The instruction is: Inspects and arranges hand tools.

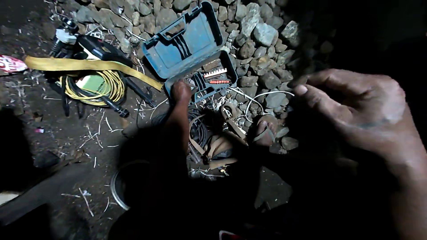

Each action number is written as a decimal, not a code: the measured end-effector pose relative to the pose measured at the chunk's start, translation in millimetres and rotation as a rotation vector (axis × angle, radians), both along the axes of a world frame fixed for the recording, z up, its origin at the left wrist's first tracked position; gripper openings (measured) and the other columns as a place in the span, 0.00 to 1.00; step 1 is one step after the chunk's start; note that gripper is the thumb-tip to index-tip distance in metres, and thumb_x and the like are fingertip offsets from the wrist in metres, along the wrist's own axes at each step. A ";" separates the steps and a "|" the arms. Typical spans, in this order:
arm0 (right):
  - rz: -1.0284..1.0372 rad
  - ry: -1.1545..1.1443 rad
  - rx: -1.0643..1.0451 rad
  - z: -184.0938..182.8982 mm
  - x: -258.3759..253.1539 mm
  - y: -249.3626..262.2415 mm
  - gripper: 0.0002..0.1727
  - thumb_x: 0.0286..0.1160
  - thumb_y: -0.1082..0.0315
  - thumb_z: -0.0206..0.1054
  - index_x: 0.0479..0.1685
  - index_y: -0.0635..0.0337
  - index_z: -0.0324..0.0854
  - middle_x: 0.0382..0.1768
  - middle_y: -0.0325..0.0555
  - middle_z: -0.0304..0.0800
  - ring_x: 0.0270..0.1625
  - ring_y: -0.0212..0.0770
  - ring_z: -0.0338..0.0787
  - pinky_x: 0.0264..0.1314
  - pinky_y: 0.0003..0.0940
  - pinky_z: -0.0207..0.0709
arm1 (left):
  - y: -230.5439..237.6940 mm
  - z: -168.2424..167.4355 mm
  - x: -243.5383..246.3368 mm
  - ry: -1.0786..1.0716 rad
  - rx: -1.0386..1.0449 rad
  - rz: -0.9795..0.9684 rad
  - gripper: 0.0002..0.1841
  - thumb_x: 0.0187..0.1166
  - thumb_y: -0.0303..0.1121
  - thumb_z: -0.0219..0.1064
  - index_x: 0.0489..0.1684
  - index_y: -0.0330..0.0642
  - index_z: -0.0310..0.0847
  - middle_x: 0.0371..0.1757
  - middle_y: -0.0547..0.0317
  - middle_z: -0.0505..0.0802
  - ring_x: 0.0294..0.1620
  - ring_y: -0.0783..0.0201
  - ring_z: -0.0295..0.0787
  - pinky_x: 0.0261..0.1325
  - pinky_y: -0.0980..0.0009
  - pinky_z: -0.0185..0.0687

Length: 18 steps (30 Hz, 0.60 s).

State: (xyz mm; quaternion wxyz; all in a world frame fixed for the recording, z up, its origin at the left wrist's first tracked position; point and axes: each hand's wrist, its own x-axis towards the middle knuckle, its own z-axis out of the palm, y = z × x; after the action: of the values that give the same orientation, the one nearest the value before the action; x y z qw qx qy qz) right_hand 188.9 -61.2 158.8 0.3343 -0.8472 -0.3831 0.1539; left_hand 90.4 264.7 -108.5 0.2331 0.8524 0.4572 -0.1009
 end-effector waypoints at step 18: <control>0.089 -0.013 0.003 -3.7 -4.2 7.5 0.14 0.83 0.52 0.63 0.48 0.47 0.91 0.40 0.25 0.91 0.39 0.17 0.86 0.41 0.18 0.82 | 29.1 -38.5 6.7 0.092 0.124 -0.077 0.20 0.84 0.29 0.58 0.72 0.35 0.81 0.74 0.32 0.82 0.76 0.33 0.77 0.76 0.36 0.72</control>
State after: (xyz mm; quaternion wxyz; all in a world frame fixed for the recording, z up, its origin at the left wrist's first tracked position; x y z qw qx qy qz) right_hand 184.7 -53.7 155.1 0.3259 -0.8298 -0.4230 0.1625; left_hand 97.1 293.8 -147.0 0.1544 0.8766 0.4397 -0.1203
